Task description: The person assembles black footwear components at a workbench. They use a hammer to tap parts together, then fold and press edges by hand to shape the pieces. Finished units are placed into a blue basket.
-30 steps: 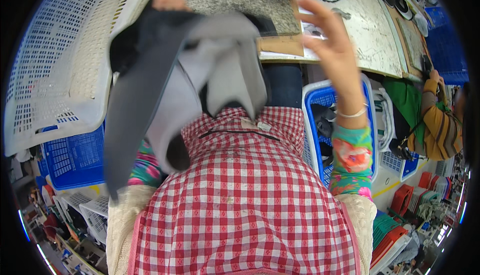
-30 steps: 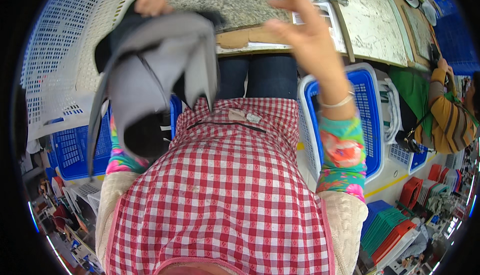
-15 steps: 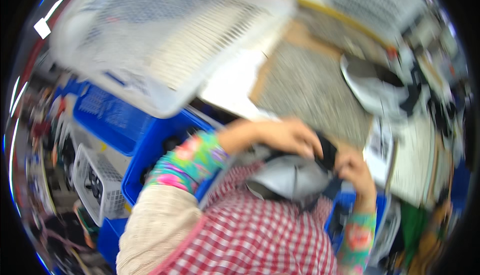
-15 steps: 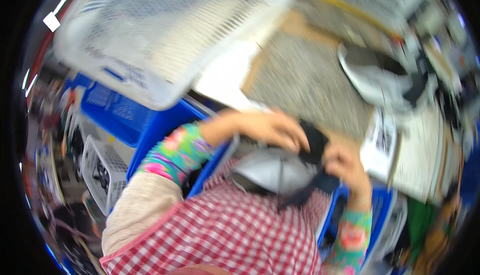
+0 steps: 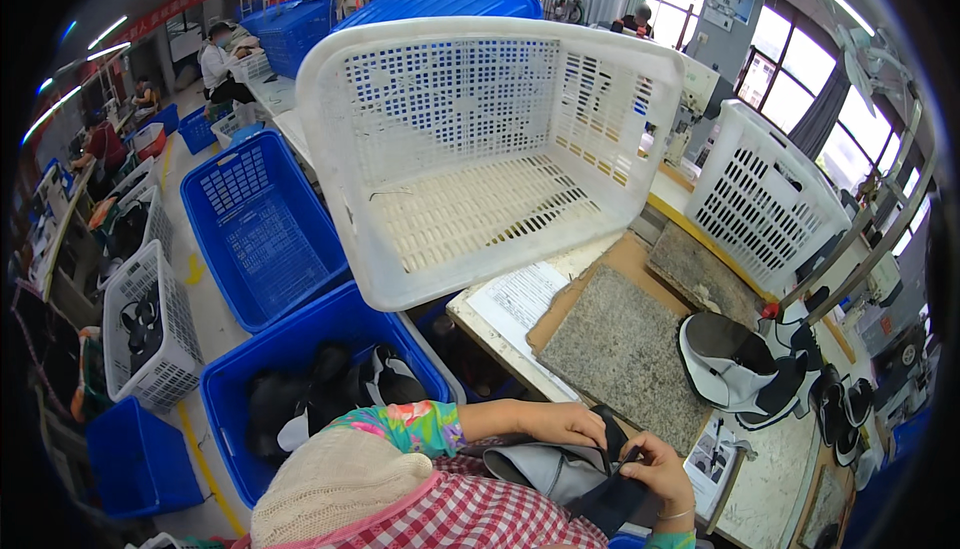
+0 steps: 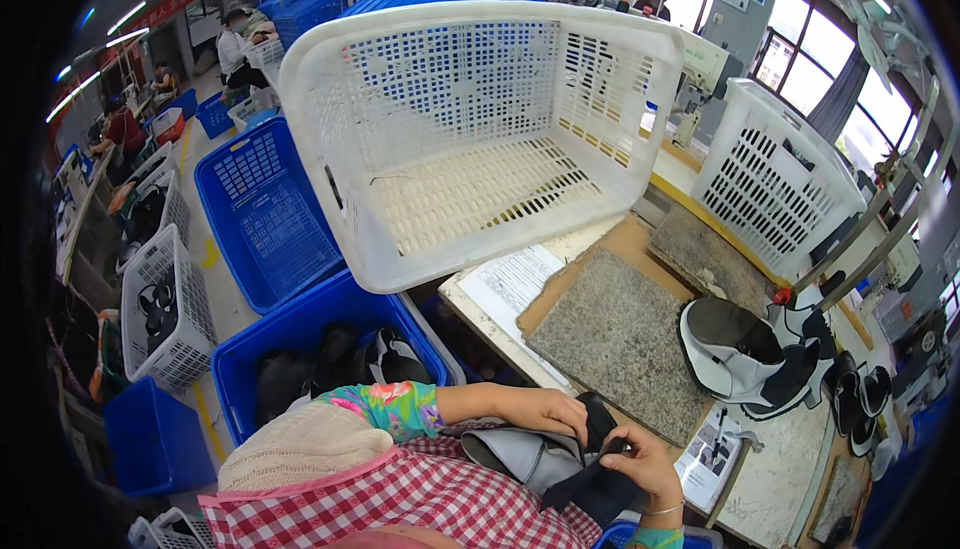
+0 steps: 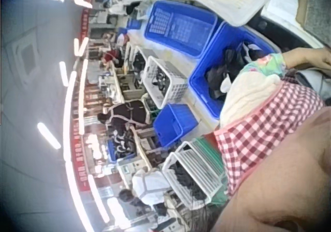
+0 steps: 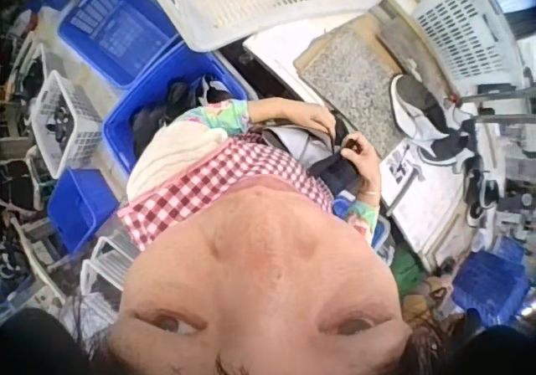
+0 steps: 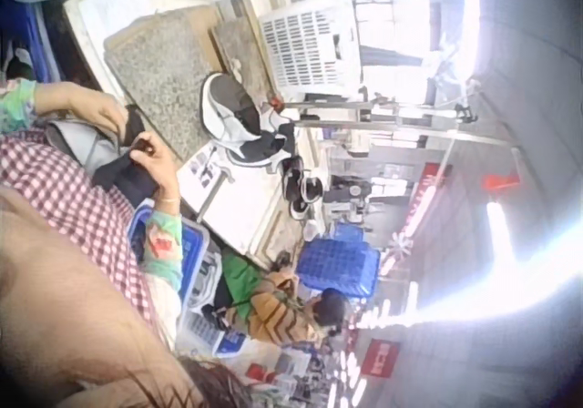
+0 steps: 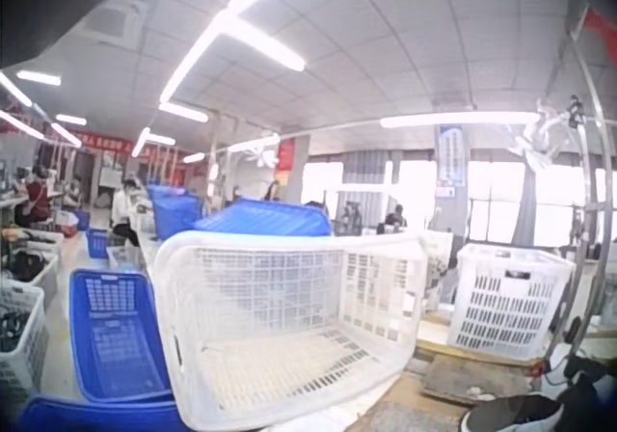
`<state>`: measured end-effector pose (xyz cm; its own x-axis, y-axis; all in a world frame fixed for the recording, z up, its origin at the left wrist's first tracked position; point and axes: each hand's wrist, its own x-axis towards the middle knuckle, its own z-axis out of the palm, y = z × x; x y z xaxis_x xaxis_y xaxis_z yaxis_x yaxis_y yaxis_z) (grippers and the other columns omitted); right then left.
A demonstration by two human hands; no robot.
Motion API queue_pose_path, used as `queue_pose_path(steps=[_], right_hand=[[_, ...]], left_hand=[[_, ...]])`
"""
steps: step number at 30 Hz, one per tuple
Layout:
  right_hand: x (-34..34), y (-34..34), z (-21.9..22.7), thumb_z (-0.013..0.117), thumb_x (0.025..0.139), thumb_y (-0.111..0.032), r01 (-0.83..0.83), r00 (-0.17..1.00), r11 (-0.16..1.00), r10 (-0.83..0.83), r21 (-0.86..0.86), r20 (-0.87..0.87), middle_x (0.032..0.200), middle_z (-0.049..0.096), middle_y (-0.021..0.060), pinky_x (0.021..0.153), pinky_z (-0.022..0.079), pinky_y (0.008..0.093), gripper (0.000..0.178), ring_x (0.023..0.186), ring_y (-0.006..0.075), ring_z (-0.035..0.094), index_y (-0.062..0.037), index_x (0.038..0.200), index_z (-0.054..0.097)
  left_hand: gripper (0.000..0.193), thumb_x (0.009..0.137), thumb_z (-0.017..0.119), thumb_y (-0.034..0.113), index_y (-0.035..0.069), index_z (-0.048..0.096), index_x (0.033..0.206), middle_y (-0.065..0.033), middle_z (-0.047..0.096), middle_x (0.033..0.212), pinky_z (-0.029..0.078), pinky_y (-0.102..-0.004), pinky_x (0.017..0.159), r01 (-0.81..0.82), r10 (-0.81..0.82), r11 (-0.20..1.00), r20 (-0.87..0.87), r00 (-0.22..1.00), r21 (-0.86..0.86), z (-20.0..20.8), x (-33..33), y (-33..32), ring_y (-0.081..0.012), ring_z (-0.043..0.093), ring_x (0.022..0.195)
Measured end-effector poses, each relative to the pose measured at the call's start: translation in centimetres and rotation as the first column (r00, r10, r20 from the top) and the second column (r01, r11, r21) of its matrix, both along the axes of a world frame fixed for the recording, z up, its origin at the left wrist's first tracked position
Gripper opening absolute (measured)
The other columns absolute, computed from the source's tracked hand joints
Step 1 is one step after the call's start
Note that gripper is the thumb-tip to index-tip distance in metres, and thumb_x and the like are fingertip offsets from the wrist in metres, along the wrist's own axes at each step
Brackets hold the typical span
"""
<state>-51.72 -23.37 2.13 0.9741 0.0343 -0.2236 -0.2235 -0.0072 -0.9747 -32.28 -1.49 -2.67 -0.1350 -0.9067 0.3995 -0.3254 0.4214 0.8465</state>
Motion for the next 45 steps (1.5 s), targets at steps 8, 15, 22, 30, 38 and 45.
queue_pose_path(steps=[8,15,22,30,38,45], right_hand=[[0.4,3.4,1.5,0.086,0.082,-0.009,-0.079,0.994,0.905,0.101,-0.419,0.029,0.091,0.063,-0.0043,0.075,0.049,0.0261,0.03,0.087,0.0081,0.059,-0.0092,0.106,0.067],[-1.3,4.1,2.9,0.079,0.084,-0.006,0.257,0.954,0.874,-0.298,-0.412,-0.038,0.084,0.062,-0.0022,0.064,0.049,0.0247,0.021,0.072,0.0079,0.057,-0.0063,0.099,0.064],[-3.2,3.6,2.6,0.083,0.076,-0.004,0.098,0.995,0.785,-0.07,-0.612,0.07,0.087,0.056,0.003,0.077,0.046,0.0293,0.032,0.084,0.0139,0.054,-0.0049,0.093,0.056],[-5.7,4.6,2.2,0.088,0.072,-0.003,0.16,0.987,0.668,-0.108,-0.726,0.118,0.087,0.055,0.0049,0.073,0.049,0.0338,0.041,0.08,0.022,0.056,-0.0059,0.094,0.053],[-7.3,5.5,0.6,0.075,0.064,0.012,0.251,0.962,0.563,-0.051,-0.788,0.269,0.088,0.05,0.0098,0.074,0.046,0.039,0.039,0.085,0.0323,0.053,-0.0044,0.088,0.049],[-7.7,7.1,0.9,0.074,0.061,0.003,0.495,0.799,0.505,0.053,-0.706,0.599,0.089,0.058,0.0118,0.074,0.05,0.0403,0.035,0.084,0.034,0.058,-0.0054,0.088,0.054]], left_hand=[[0.02,0.1,0.057,0.011,0.0,0.069,0.111,0.0008,0.074,0.099,0.056,-0.0325,0.079,-0.474,0.612,0.791,-0.501,0.612,0.388,-4.4,4.2,3.5,-0.0108,0.066,0.09],[0.016,0.1,0.062,0.012,0.004,0.073,0.109,-0.0038,0.075,0.098,0.056,-0.0309,0.081,-0.621,0.617,0.652,0.172,0.768,0.435,-3.6,5.5,10.6,-0.0121,0.067,0.094],[0.035,0.103,0.052,0.001,-0.005,0.058,0.137,-0.0159,0.071,0.125,0.052,-0.0362,0.105,-0.067,0.123,0.965,-0.214,0.969,0.253,5.5,-3.1,9.3,-0.0232,0.067,0.121],[0.056,0.082,0.061,-0.008,0.002,0.055,0.136,-0.0189,0.058,0.14,0.042,-0.0466,0.112,-0.283,0.343,0.922,0.214,0.915,-0.266,2.4,-6.1,1.5,-0.0381,0.055,0.131],[0.028,0.077,0.071,0.013,0.011,0.068,0.106,0.0021,0.067,0.095,0.043,-0.0349,0.084,-0.343,0.556,0.825,0.531,0.64,-0.45,-1.6,-5.3,-0.6,-0.0192,0.062,0.097],[0.019,0.072,0.074,0.017,0.013,0.076,0.09,0.0039,0.073,0.088,0.04,-0.033,0.082,-0.336,0.555,0.808,0.437,0.708,-0.484,0.9,-4.8,1.8,-0.0188,0.063,0.088]])
